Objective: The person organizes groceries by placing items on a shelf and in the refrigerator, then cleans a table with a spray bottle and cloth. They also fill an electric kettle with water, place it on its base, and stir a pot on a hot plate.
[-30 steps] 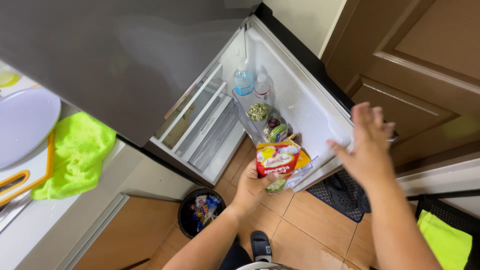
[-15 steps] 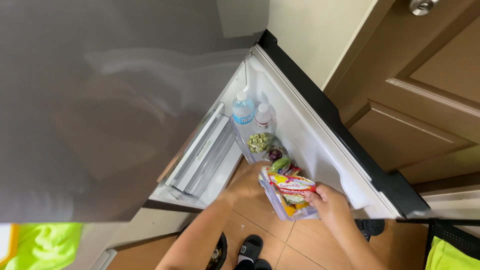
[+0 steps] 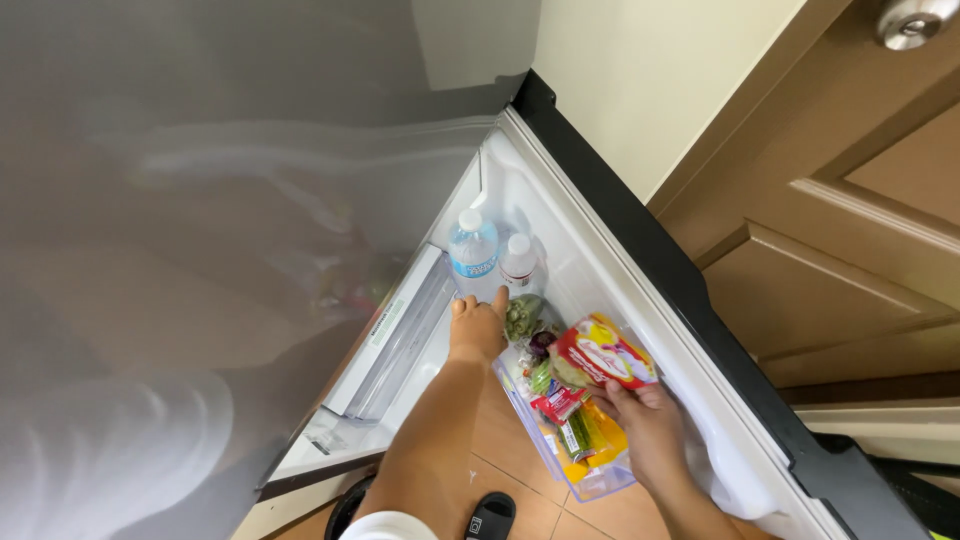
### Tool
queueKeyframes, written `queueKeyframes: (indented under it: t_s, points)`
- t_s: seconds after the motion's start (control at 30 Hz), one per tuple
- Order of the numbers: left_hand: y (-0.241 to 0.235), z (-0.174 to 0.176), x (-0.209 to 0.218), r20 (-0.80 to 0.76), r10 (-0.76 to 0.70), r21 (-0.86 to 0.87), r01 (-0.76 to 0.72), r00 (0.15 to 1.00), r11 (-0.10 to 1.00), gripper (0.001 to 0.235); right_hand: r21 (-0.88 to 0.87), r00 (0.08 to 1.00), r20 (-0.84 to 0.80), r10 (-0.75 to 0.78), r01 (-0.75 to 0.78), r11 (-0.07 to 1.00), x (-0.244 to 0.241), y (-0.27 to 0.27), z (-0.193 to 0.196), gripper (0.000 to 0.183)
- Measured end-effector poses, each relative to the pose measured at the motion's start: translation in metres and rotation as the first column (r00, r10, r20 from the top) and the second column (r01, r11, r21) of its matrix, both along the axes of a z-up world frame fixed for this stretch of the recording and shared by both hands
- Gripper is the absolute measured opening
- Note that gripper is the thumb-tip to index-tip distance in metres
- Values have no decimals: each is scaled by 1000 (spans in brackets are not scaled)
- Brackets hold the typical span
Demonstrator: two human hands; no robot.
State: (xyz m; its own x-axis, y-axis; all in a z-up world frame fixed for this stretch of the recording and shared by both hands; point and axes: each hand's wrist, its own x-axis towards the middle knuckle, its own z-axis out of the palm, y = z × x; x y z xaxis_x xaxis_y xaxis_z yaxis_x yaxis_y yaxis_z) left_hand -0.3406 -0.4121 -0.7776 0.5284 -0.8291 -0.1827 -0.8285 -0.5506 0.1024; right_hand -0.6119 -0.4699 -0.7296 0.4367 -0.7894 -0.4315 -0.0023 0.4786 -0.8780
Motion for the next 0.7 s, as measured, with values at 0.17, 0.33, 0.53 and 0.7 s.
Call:
queueKeyframes:
  t_s: [0.17,0.33,0.53,0.7]
  points:
    - [-8,10,6,-267,47,-173,-96,963,980,91,121,999,45,16,-21,992,31,3,-17,27]
    - [-23,-35,25,-788,-38,-394,-456,615,798,56,129,995,98,36,-49,990,67,6,-39,27]
    - [-8,-43,28,-991,-119,-31,-746,-65,665,56,105,989,124,83,-96,990,113,16,-105,26]
    - [-9,-30,22,-905,-406,-107,-855,-128,507,53,119,995,50,87,-92,989,144,9,-138,18]
